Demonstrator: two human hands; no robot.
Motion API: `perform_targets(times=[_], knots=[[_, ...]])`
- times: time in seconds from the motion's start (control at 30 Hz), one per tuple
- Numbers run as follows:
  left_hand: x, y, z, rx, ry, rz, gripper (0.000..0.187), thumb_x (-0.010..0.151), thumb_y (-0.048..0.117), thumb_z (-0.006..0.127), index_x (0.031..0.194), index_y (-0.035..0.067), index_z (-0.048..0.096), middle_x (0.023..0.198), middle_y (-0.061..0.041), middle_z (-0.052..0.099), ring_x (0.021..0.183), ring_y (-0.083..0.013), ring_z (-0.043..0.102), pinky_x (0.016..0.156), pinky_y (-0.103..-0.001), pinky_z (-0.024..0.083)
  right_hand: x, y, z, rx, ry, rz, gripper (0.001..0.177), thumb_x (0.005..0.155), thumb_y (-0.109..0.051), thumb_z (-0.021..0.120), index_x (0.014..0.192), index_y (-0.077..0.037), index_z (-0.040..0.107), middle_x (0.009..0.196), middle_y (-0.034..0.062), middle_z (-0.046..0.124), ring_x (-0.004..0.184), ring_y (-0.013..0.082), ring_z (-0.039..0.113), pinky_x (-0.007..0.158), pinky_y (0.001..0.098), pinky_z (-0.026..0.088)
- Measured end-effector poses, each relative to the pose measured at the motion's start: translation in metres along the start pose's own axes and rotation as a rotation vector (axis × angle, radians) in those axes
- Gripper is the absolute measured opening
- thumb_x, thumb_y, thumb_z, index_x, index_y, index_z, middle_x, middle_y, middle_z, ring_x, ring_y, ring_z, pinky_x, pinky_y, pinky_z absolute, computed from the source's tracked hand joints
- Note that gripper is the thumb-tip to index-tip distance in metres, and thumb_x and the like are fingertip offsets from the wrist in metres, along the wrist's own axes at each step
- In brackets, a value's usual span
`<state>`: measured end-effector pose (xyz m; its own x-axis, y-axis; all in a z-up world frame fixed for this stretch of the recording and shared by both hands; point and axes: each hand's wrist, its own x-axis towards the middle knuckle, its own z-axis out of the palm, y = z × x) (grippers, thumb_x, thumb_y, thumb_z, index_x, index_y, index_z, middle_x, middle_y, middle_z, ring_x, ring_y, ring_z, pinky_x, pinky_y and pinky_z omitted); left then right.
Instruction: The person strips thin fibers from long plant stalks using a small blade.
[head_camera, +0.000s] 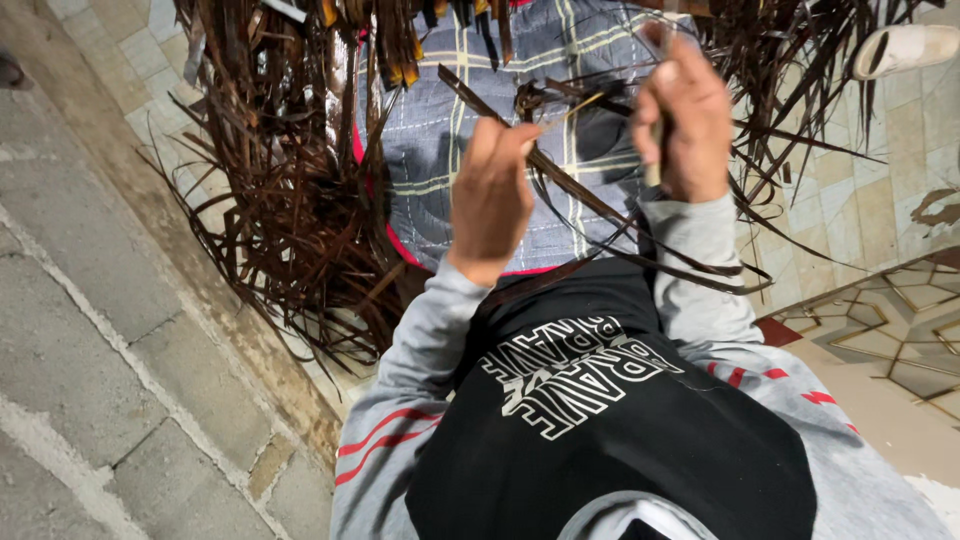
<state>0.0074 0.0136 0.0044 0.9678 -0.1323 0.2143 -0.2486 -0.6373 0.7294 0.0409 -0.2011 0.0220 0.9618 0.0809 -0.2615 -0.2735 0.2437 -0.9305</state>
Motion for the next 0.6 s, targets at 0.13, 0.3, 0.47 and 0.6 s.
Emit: perform_targets(times=[0.13, 0.3, 0.47, 0.6], knots=[[0.014, 0.006, -0.013, 0.378, 0.051, 0.089, 0.037, 0.086, -0.010, 0.061, 0.105, 0.019, 0.074, 0.088, -0.002, 0.053, 0.077, -0.0251, 0.052, 0.068, -0.037, 0.035, 0.008, 0.012, -0.004, -0.432, 0.014, -0.284, 0.038, 0.099, -0.003, 0.073, 0.134, -0.003, 0.060, 0.143, 0.0164, 0.060, 0.071, 0.0081, 0.046, 0.062, 0.0258, 0.047], [0.028, 0.008, -0.014, 0.456, 0.127, 0.190, 0.018, 0.097, 0.002, 0.072, 0.101, 0.019, 0.077, 0.095, -0.002, 0.067, 0.086, -0.0238, 0.061, 0.106, -0.051, 0.032, 0.005, 0.021, -0.004, -0.676, -0.119, -0.256, 0.022, 0.110, -0.012, 0.073, 0.093, -0.005, 0.062, 0.093, 0.0039, 0.062, 0.081, 0.0129, 0.049, 0.075, 0.0299, 0.038], [0.042, 0.000, -0.014, 0.557, 0.275, 0.273, 0.021, 0.106, 0.013, 0.077, 0.117, 0.030, 0.082, 0.130, -0.002, 0.071, 0.131, -0.0320, 0.058, 0.122, -0.059, 0.015, 0.024, 0.031, -0.014, -0.608, -0.013, -0.359, 0.019, 0.110, -0.005, 0.071, 0.095, -0.003, 0.059, 0.090, 0.0068, 0.058, 0.083, 0.0191, 0.052, 0.076, 0.0365, 0.045], [0.029, -0.029, 0.001, 0.201, -0.184, 0.314, 0.081, 0.090, 0.046, 0.097, 0.153, 0.021, 0.053, 0.160, -0.011, 0.047, 0.147, -0.0380, 0.045, 0.120, -0.071, 0.040, 0.073, 0.033, -0.051, -0.384, 0.493, -0.454, 0.024, 0.108, -0.008, 0.067, 0.085, -0.011, 0.058, 0.069, -0.0014, 0.053, 0.054, 0.0128, 0.048, 0.050, 0.0302, 0.037]])
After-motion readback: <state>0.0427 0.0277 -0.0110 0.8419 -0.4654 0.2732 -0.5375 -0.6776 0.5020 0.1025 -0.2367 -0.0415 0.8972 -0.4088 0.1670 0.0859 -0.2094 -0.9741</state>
